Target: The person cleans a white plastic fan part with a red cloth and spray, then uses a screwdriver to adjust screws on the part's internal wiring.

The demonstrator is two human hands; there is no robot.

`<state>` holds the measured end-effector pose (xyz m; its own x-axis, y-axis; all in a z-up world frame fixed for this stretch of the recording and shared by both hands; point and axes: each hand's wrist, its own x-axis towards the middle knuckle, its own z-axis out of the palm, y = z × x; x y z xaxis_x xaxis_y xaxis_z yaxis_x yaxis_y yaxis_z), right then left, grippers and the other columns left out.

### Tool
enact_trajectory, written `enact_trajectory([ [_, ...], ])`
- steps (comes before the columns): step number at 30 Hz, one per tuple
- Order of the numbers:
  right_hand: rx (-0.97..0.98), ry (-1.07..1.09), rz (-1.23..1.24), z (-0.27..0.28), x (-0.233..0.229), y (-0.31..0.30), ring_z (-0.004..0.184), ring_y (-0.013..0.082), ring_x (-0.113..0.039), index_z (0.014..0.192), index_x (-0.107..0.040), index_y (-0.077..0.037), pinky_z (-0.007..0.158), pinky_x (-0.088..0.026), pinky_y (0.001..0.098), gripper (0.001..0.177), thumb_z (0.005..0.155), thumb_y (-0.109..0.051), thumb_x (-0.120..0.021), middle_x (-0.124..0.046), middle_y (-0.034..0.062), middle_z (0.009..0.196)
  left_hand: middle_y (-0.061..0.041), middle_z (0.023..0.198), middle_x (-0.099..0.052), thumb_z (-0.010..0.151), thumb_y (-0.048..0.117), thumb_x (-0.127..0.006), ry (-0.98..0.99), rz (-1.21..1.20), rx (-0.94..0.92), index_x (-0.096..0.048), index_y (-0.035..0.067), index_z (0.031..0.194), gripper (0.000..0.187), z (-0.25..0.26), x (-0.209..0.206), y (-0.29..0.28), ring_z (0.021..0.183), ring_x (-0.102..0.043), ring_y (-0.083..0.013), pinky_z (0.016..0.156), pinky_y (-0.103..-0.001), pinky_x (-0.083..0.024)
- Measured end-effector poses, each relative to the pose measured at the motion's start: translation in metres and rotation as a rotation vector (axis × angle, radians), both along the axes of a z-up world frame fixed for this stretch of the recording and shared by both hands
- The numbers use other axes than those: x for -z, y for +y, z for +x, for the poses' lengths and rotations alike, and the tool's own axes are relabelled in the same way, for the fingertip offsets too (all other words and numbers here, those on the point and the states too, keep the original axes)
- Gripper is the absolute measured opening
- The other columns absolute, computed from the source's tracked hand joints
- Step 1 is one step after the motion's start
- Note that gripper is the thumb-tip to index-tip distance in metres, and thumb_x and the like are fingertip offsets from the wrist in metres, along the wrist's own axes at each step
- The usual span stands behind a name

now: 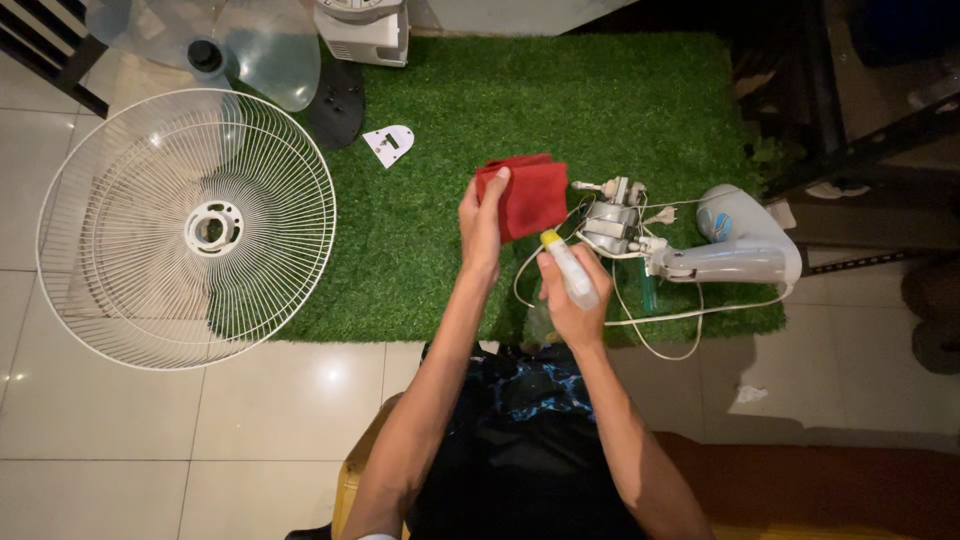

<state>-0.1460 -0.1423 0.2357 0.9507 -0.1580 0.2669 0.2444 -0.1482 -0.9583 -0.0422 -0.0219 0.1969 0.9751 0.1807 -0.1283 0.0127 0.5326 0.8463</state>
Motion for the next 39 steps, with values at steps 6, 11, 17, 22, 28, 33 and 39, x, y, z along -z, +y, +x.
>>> enact_trajectory([
  [6, 0.014, -0.024, -0.179, -0.002, -0.007, 0.001, 0.055, 0.0068, -0.057, 0.086, -0.064, -0.001, 0.051, -0.043, 0.0244, 0.017, 0.099, -0.01, -0.071, -0.06, -0.0001, 0.066, -0.008, 0.108, -0.072, 0.096, 0.039, -0.065, 0.038, 0.008, 0.028, -0.066, 0.003, 0.118, 0.042, -0.003, 0.0, -0.001, 0.095, -0.068, -0.0155, 0.09, -0.031, -0.054],
  [11, 0.037, -0.034, -0.275, -0.003, -0.004, 0.004, 0.054, 0.0067, -0.057, 0.085, -0.064, -0.002, 0.05, -0.043, 0.0241, 0.018, 0.098, -0.011, -0.073, -0.058, -0.0001, 0.066, -0.008, 0.109, -0.072, 0.096, 0.039, -0.065, 0.019, 0.003, 0.026, -0.067, 0.002, 0.117, 0.043, -0.005, 0.001, 0.001, 0.096, -0.067, -0.0159, 0.091, -0.032, -0.053],
  [17, 0.045, 0.071, -0.008, -0.003, 0.002, -0.001, 0.056, 0.0047, -0.055, 0.099, -0.068, -0.001, 0.05, -0.043, 0.0217, 0.01, 0.099, -0.011, -0.07, -0.06, -0.001, 0.07, -0.008, 0.108, -0.072, 0.096, 0.04, -0.064, 0.044, 0.007, 0.01, -0.067, 0.004, 0.117, 0.042, -0.002, 0.001, 0.007, 0.098, -0.068, -0.0162, 0.092, -0.032, -0.053],
  [22, 0.1, -0.012, 0.086, 0.001, 0.003, -0.008, 0.059, 0.0062, -0.06, 0.103, -0.066, 0.0, 0.05, -0.048, 0.022, 0.014, 0.099, -0.012, -0.069, -0.063, 0.0016, 0.086, -0.008, 0.11, -0.072, 0.097, 0.039, -0.065, 0.027, -0.01, 0.003, -0.067, 0.003, 0.118, 0.041, -0.002, 0.001, 0.008, 0.098, -0.067, -0.0156, 0.093, -0.032, -0.052],
  [28, 0.155, 0.024, -0.082, 0.004, 0.003, -0.008, 0.056, 0.008, -0.058, 0.088, -0.061, -0.003, 0.05, -0.045, 0.0249, 0.019, 0.099, -0.015, -0.072, -0.062, 0.0018, 0.071, -0.008, 0.109, -0.073, 0.097, 0.039, -0.064, 0.033, -0.011, 0.028, -0.067, 0.004, 0.117, 0.041, -0.002, 0.0, 0.002, 0.097, -0.068, -0.0165, 0.091, -0.032, -0.054],
  [33, 0.111, -0.089, -0.341, -0.005, 0.003, 0.0, 0.057, 0.0113, -0.053, 0.077, -0.056, -0.004, 0.054, -0.043, 0.0299, 0.03, 0.095, -0.016, -0.076, -0.058, 0.0035, 0.065, -0.008, 0.107, -0.072, 0.096, 0.04, -0.064, 0.06, 0.041, 0.058, -0.067, 0.005, 0.118, 0.042, -0.005, -0.001, 0.0, 0.094, -0.067, -0.0159, 0.088, -0.032, -0.053],
  [39, 0.034, -0.155, -0.351, -0.013, 0.009, 0.007, 0.061, 0.01, -0.052, 0.081, -0.059, -0.003, 0.056, -0.044, 0.0288, 0.026, 0.094, -0.016, -0.077, -0.056, 0.0038, 0.07, -0.009, 0.109, -0.072, 0.096, 0.041, -0.066, 0.042, -0.012, 0.048, -0.067, 0.002, 0.118, 0.044, -0.003, 0.0, -0.002, 0.096, -0.066, -0.0171, 0.091, -0.033, -0.053],
])
